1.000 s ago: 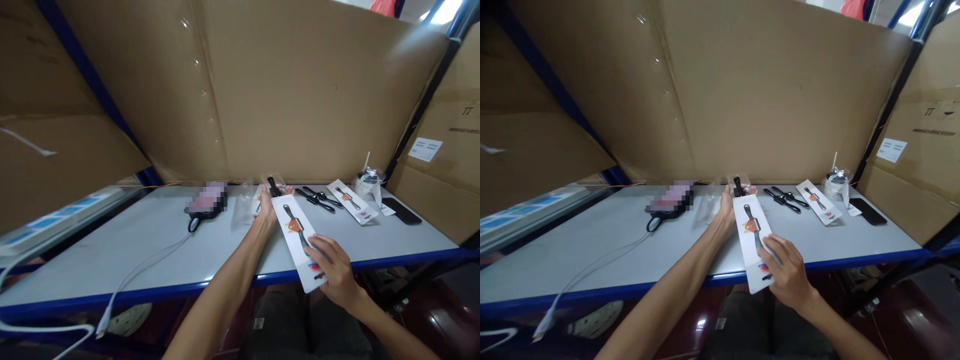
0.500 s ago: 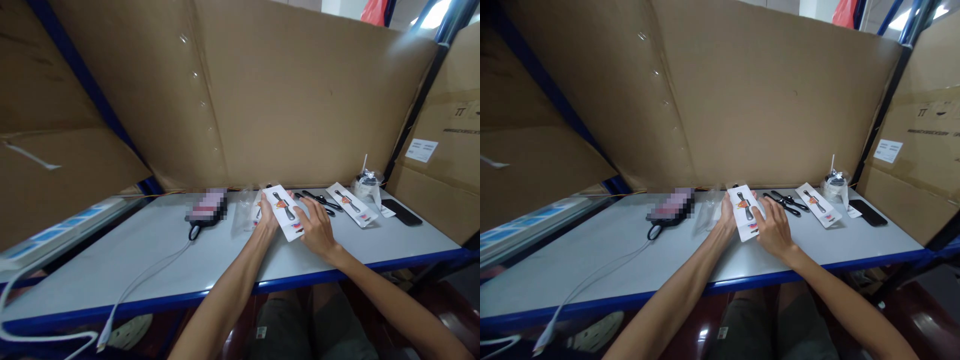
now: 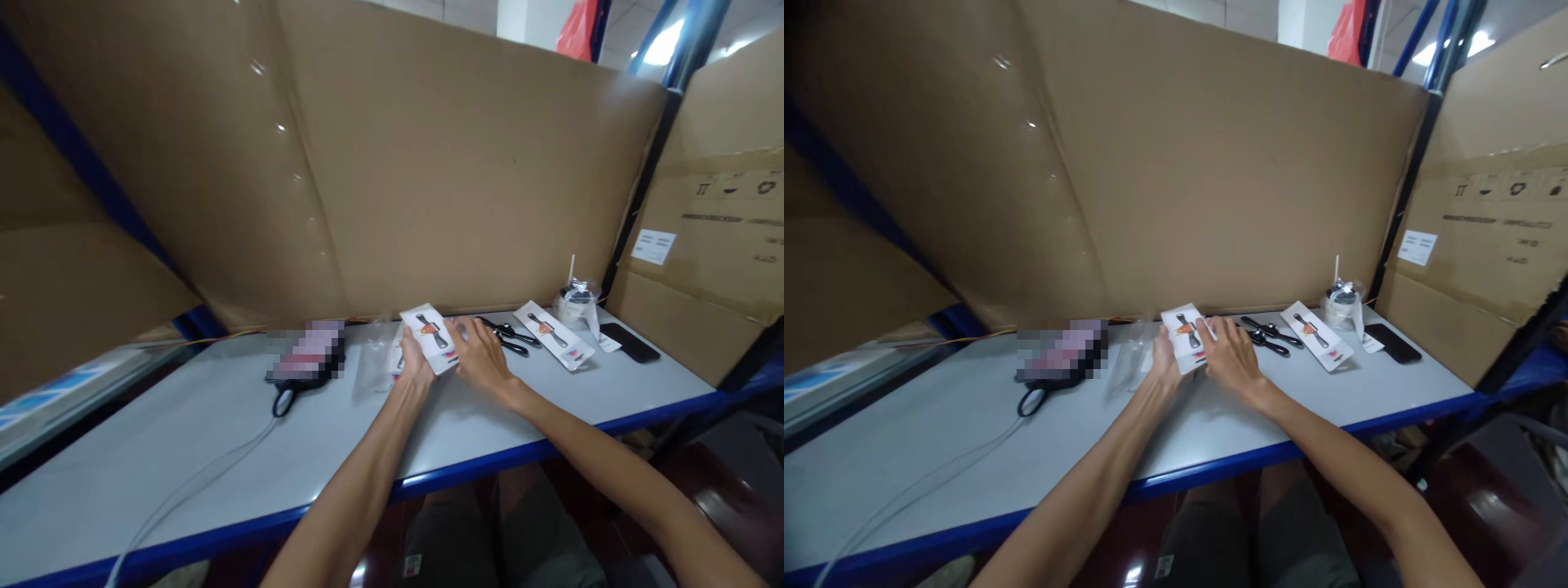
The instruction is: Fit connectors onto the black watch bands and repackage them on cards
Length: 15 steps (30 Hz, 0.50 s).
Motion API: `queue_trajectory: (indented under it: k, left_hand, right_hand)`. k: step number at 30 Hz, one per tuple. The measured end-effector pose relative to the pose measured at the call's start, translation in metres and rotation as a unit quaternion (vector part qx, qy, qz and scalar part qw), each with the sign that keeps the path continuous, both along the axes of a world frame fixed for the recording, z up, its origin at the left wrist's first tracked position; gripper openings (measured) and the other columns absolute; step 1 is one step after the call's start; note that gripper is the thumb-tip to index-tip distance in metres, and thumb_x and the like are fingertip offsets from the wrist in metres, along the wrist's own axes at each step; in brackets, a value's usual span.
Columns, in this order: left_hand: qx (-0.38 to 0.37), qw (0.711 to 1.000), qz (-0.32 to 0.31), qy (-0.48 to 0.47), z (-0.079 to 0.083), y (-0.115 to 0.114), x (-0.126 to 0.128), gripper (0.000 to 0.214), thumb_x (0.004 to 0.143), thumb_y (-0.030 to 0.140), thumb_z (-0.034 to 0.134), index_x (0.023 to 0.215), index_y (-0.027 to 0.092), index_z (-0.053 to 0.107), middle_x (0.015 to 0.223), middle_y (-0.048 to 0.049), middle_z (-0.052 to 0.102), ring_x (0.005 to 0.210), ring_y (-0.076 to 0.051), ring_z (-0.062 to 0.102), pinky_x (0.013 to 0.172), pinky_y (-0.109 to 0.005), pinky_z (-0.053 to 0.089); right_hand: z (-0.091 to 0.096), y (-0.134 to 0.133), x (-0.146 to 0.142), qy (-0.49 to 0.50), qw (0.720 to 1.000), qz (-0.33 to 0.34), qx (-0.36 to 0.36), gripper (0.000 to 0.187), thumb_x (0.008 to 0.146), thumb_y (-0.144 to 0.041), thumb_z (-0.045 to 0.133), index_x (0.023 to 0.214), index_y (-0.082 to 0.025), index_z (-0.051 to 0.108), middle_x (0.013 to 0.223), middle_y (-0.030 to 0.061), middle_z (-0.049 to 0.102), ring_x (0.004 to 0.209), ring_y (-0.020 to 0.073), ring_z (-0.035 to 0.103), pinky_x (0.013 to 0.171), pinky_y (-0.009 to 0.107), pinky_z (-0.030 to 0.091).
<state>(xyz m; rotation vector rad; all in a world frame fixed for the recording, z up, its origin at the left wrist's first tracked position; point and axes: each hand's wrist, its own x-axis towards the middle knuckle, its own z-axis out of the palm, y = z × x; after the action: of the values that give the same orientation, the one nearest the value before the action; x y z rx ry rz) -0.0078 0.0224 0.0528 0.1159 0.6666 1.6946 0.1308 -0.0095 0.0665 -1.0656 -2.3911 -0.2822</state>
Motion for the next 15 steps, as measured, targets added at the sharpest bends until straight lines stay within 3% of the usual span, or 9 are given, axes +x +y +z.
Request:
queue_trajectory:
  k: [2, 4, 5, 6, 8, 9, 10, 12, 15]
  left_hand:
    - [0.013, 1.0, -0.003, 0.009, -0.001, 0.0, -0.005, 0.06, 0.105, 0.048, 0.022, 0.127, 0.012, 0.065, 0.072, -0.0077, 0.074, 0.071, -0.025, 0.075, 0.072, -0.037, 0.061]
    - [0.029, 0.999, -0.012, 0.028, -0.004, 0.001, -0.008, 0.064, 0.105, 0.05, 0.02, 0.129, 0.011, 0.064, 0.077, -0.0101, 0.076, 0.074, -0.026, 0.075, 0.074, -0.039, 0.061]
    - [0.032, 0.999, -0.018, 0.039, -0.005, 0.002, -0.009, 0.065, 0.104, 0.05, 0.019, 0.13, 0.01, 0.065, 0.078, -0.011, 0.076, 0.076, -0.027, 0.075, 0.075, -0.039, 0.061]
    - [0.032, 0.998, -0.027, 0.051, -0.007, 0.002, -0.009, 0.066, 0.104, 0.05, 0.019, 0.13, 0.01, 0.065, 0.079, -0.0117, 0.077, 0.077, -0.028, 0.075, 0.075, -0.04, 0.061]
    - [0.031, 0.995, -0.056, 0.071, -0.009, 0.002, -0.005, 0.066, 0.104, 0.049, 0.021, 0.13, 0.008, 0.065, 0.082, -0.013, 0.077, 0.078, -0.029, 0.075, 0.075, -0.043, 0.061]
    - [0.033, 0.993, -0.078, 0.08, -0.009, 0.002, -0.002, 0.066, 0.103, 0.051, 0.023, 0.13, 0.008, 0.066, 0.084, -0.0139, 0.078, 0.078, -0.03, 0.075, 0.075, -0.045, 0.061]
    - [0.035, 0.99, -0.103, 0.088, -0.009, 0.001, 0.004, 0.066, 0.102, 0.052, 0.026, 0.13, 0.008, 0.066, 0.088, -0.0149, 0.078, 0.079, -0.031, 0.075, 0.075, -0.047, 0.061]
    - [0.04, 0.982, -0.154, 0.103, -0.007, -0.003, 0.016, 0.067, 0.101, 0.055, 0.029, 0.13, 0.009, 0.066, 0.095, -0.017, 0.078, 0.08, -0.033, 0.075, 0.073, -0.05, 0.061]
    - [0.05, 0.964, -0.227, 0.125, -0.004, -0.01, 0.033, 0.071, 0.101, 0.059, 0.025, 0.129, 0.009, 0.066, 0.103, -0.0182, 0.077, 0.085, -0.034, 0.075, 0.075, -0.051, 0.061]
  right_hand:
    - [-0.004, -0.003, 0.009, 0.064, 0.995, 0.003, -0.076, 0.084, 0.077, 0.0, 0.056, 0.156, -0.018, 0.034, 0.147, 0.018, 0.05, 0.132, 0.0302, 0.049, 0.108, 0.046, 0.045]
    - [-0.007, -0.005, 0.022, 0.165, 0.963, 0.013, -0.214, 0.083, 0.077, -0.002, 0.057, 0.155, -0.018, 0.034, 0.147, 0.0176, 0.051, 0.129, 0.0279, 0.054, 0.106, 0.045, 0.048]
    - [-0.008, -0.005, 0.03, 0.226, 0.925, 0.031, -0.303, 0.076, 0.08, -0.006, 0.058, 0.152, -0.019, 0.037, 0.143, 0.0165, 0.056, 0.123, 0.0262, 0.06, 0.101, 0.044, 0.052]
    - [-0.009, -0.006, 0.038, 0.283, 0.871, 0.062, -0.398, 0.064, 0.085, -0.012, 0.058, 0.147, -0.019, 0.042, 0.137, 0.0151, 0.061, 0.115, 0.0245, 0.065, 0.094, 0.042, 0.057]
    - [-0.008, -0.006, 0.05, 0.362, 0.732, 0.135, -0.561, 0.039, 0.097, -0.032, 0.052, 0.134, -0.019, 0.053, 0.12, 0.0126, 0.07, 0.097, 0.0218, 0.072, 0.074, 0.035, 0.062]
    - [-0.008, -0.006, 0.053, 0.38, 0.671, 0.166, -0.615, 0.037, 0.1, -0.041, 0.049, 0.127, -0.017, 0.057, 0.111, 0.0119, 0.073, 0.088, 0.0207, 0.074, 0.065, 0.031, 0.061]
    - [-0.008, -0.006, 0.054, 0.392, 0.627, 0.184, -0.647, 0.038, 0.101, -0.046, 0.048, 0.12, -0.016, 0.06, 0.103, 0.0111, 0.075, 0.078, 0.0193, 0.074, 0.058, 0.028, 0.059]
    - [-0.011, -0.005, 0.052, 0.41, 0.593, 0.179, -0.669, 0.032, 0.098, -0.046, 0.056, 0.108, -0.015, 0.063, 0.087, 0.0074, 0.075, 0.061, 0.0159, 0.07, 0.048, 0.023, 0.054]
    - [-0.019, -0.003, 0.045, 0.448, 0.596, 0.131, -0.654, 0.02, 0.093, -0.035, 0.065, 0.099, -0.015, 0.064, 0.074, 0.0028, 0.072, 0.051, 0.0144, 0.064, 0.044, 0.023, 0.05]
